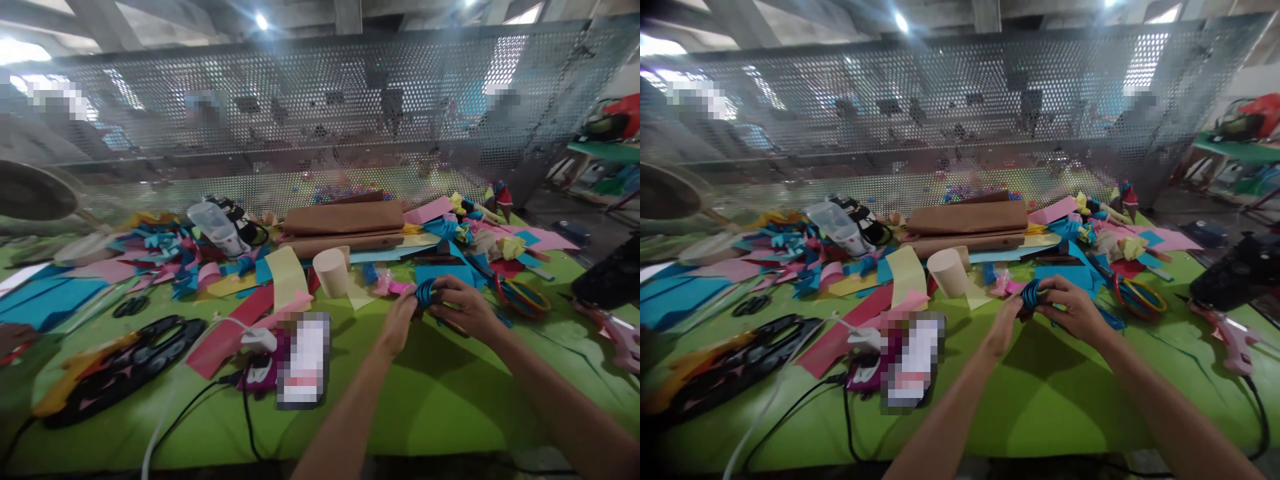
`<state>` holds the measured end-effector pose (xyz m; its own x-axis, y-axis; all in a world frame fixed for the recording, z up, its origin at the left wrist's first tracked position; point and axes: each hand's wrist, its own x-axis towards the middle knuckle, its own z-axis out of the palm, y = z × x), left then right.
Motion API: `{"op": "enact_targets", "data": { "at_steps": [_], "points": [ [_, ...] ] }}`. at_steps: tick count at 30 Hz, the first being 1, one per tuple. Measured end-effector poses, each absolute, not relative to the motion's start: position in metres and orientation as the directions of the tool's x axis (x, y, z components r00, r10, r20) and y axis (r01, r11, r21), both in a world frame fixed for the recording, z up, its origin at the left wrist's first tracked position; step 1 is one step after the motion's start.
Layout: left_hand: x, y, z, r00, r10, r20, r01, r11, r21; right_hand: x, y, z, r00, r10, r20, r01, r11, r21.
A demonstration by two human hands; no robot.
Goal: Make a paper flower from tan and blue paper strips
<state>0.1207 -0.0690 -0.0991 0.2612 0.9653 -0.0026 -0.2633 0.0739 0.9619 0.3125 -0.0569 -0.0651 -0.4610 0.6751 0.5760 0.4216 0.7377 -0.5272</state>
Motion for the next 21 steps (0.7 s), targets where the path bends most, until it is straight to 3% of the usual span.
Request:
{"op": "enact_targets", "data": {
  "at_steps": [14,21],
  "points": [
    [0.1185,-0.0618,-0.0997,0.326,0.939,0.111,-0.313,-0.003,0.950,0.3143,-0.0562,-0.0687,-0.486,0.676,0.554,0.460,0.737,-0.496],
    [0.1179,-0.0620,-0.0969,0.315,0.945,0.090,-0.309,0.013,0.951,0.3130,-0.0560,-0.0687,-0.476,0.672,0.567,0.451,0.740,-0.499]
  ]
}}
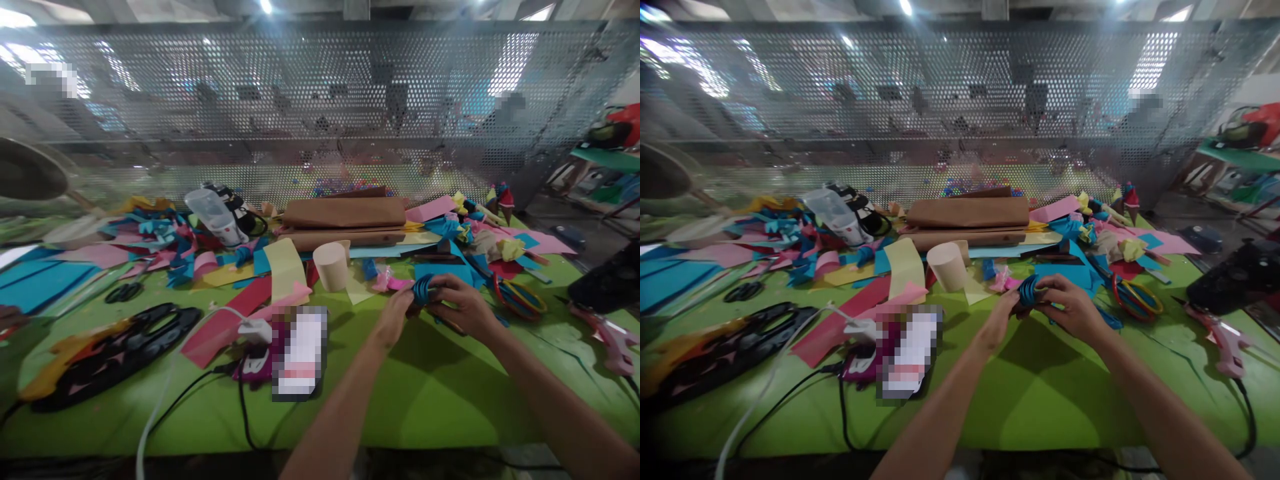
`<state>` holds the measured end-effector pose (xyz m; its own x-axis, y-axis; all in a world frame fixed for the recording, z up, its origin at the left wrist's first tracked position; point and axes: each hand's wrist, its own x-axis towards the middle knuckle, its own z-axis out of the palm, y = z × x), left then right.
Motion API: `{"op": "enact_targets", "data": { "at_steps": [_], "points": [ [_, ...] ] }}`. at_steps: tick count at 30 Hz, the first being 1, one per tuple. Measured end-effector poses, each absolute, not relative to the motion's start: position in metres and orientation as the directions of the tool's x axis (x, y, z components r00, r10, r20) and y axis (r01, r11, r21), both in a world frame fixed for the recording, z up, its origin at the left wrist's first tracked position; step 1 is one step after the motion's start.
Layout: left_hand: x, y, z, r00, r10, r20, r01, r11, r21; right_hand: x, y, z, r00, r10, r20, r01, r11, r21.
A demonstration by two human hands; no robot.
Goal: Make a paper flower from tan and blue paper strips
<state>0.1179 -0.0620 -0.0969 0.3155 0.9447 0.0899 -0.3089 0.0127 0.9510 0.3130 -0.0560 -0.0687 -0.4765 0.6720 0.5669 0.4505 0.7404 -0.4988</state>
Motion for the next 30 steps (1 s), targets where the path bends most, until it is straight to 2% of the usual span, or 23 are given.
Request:
{"op": "enact_targets", "data": {
  "at_steps": [12,19,27,30],
  "points": [
    [0.1181,-0.0621,-0.0970,0.282,0.959,0.007,-0.321,0.088,0.943,0.3139,-0.0559,-0.0653,-0.484,0.691,0.537,0.461,0.723,-0.515],
    [0.1193,-0.0603,-0.1020,0.239,0.971,-0.006,-0.372,0.097,0.923,0.3163,-0.0526,-0.0687,-0.496,0.676,0.545,0.499,0.735,-0.459],
    [0.1213,-0.0571,-0.1062,0.288,0.957,-0.023,-0.395,0.141,0.908,0.3152,-0.0545,-0.0655,-0.487,0.687,0.539,0.494,0.726,-0.478],
    [0.1218,-0.0578,-0.1053,0.311,0.950,0.014,-0.391,0.114,0.913,0.3129,-0.0573,-0.0623,-0.475,0.704,0.529,0.494,0.710,-0.502]
  ]
}}
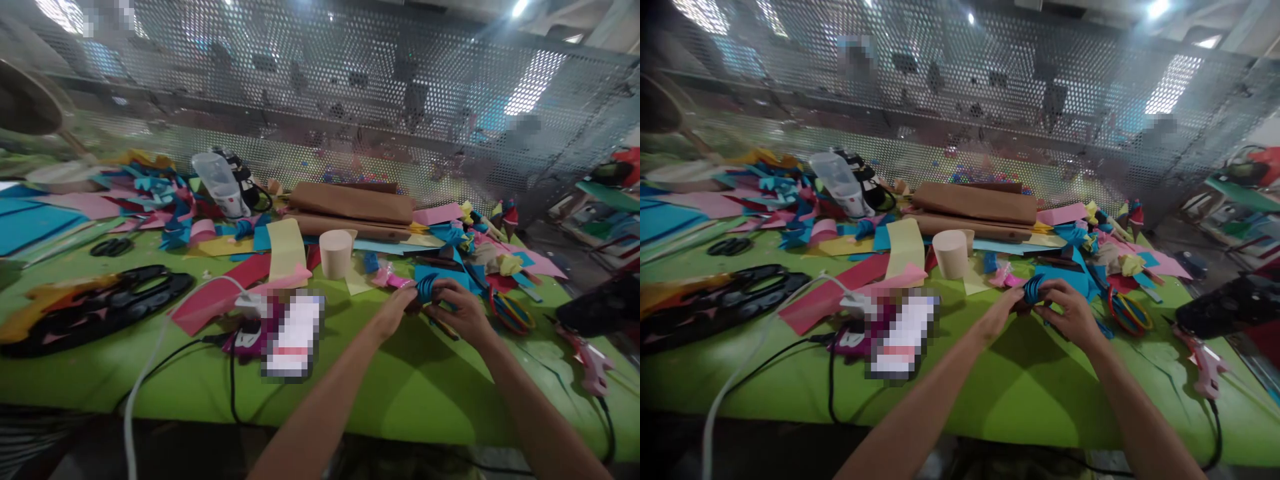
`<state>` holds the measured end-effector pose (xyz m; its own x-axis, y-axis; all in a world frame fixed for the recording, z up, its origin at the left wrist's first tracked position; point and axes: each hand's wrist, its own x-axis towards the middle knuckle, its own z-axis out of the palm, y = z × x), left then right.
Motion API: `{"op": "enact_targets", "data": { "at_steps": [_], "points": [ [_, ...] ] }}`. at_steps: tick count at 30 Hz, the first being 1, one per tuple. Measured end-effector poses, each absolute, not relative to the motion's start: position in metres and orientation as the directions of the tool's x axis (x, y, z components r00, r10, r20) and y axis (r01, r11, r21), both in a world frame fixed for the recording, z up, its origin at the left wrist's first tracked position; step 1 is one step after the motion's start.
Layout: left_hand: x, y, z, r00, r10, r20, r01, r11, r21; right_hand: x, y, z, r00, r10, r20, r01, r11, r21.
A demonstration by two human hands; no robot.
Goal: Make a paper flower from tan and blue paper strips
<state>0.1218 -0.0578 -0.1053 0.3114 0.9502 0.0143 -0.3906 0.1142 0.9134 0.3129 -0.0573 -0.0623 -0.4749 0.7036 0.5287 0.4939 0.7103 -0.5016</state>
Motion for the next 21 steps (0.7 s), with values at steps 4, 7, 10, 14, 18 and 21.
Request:
{"op": "enact_targets", "data": {
  "at_steps": [4,7,10,14,18,21],
  "points": [
    [0.122,-0.062,-0.098,0.309,0.950,0.042,-0.337,0.069,0.939,0.308,-0.060,-0.062,-0.439,0.725,0.531,0.496,0.688,-0.530],
    [0.122,-0.065,-0.094,0.269,0.963,0.019,-0.265,0.055,0.963,0.304,-0.061,-0.064,-0.417,0.732,0.539,0.497,0.680,-0.539],
    [0.122,-0.066,-0.093,0.291,0.957,0.019,-0.201,0.041,0.979,0.302,-0.060,-0.068,-0.397,0.737,0.547,0.503,0.673,-0.543],
    [0.122,-0.066,-0.094,0.316,0.948,0.024,-0.170,0.032,0.985,0.302,-0.060,-0.070,-0.393,0.745,0.538,0.509,0.664,-0.547],
    [0.122,-0.066,-0.094,0.311,0.950,0.033,-0.175,0.023,0.984,0.304,-0.058,-0.073,-0.385,0.742,0.549,0.515,0.666,-0.540],
    [0.123,-0.065,-0.096,0.307,0.951,0.028,-0.179,0.029,0.983,0.305,-0.056,-0.078,-0.366,0.740,0.564,0.525,0.665,-0.531]
  ]
}}
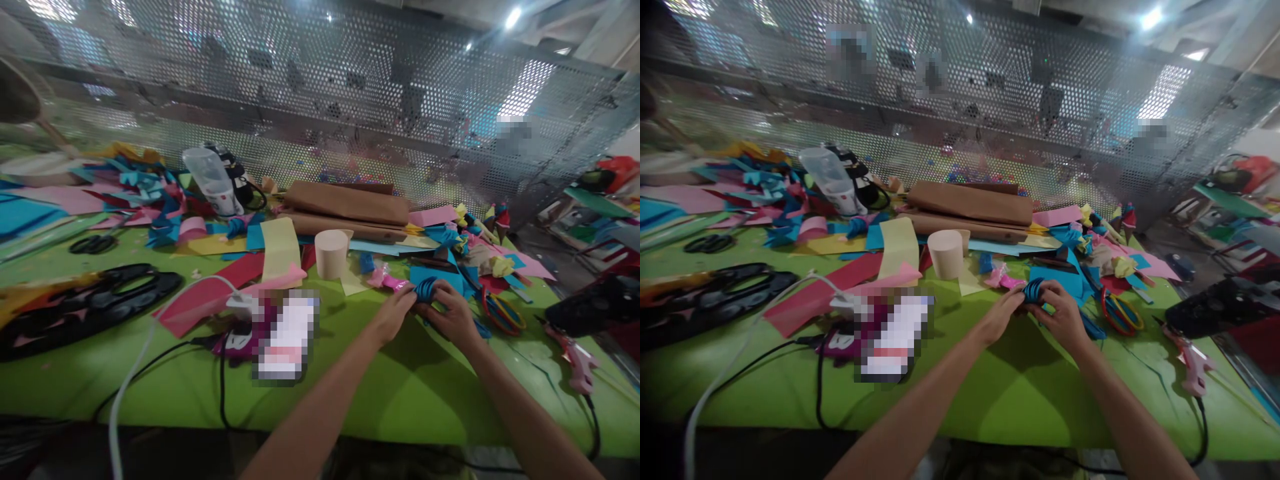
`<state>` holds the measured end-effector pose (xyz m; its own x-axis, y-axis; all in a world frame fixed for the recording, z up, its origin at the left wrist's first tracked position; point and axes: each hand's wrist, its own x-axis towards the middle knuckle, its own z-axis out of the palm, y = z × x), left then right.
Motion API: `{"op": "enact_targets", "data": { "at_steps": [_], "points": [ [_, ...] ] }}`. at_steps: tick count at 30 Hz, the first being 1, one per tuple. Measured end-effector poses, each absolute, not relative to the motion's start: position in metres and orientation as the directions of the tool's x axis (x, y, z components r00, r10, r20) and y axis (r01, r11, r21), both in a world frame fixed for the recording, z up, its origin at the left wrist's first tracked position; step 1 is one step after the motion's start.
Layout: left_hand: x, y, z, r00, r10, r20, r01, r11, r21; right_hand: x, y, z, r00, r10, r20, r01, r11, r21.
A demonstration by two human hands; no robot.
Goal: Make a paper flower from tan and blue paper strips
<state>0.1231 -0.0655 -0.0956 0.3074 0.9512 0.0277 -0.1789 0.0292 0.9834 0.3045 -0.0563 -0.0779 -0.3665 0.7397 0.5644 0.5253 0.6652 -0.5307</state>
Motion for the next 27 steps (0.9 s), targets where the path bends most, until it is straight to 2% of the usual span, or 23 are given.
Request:
{"op": "enact_targets", "data": {
  "at_steps": [8,17,27],
  "points": [
    [0.121,-0.065,-0.097,0.294,0.952,0.082,-0.161,-0.036,0.986,0.307,-0.055,-0.078,-0.373,0.753,0.542,0.493,0.656,-0.571],
    [0.121,-0.066,-0.093,0.311,0.945,0.103,-0.168,-0.052,0.984,0.309,-0.050,-0.080,-0.299,0.814,0.499,0.392,0.581,-0.713],
    [0.119,-0.066,-0.088,0.300,0.949,0.096,-0.213,-0.031,0.976,0.311,-0.049,-0.081,-0.351,0.757,0.551,0.414,0.653,-0.634]
  ]
}}
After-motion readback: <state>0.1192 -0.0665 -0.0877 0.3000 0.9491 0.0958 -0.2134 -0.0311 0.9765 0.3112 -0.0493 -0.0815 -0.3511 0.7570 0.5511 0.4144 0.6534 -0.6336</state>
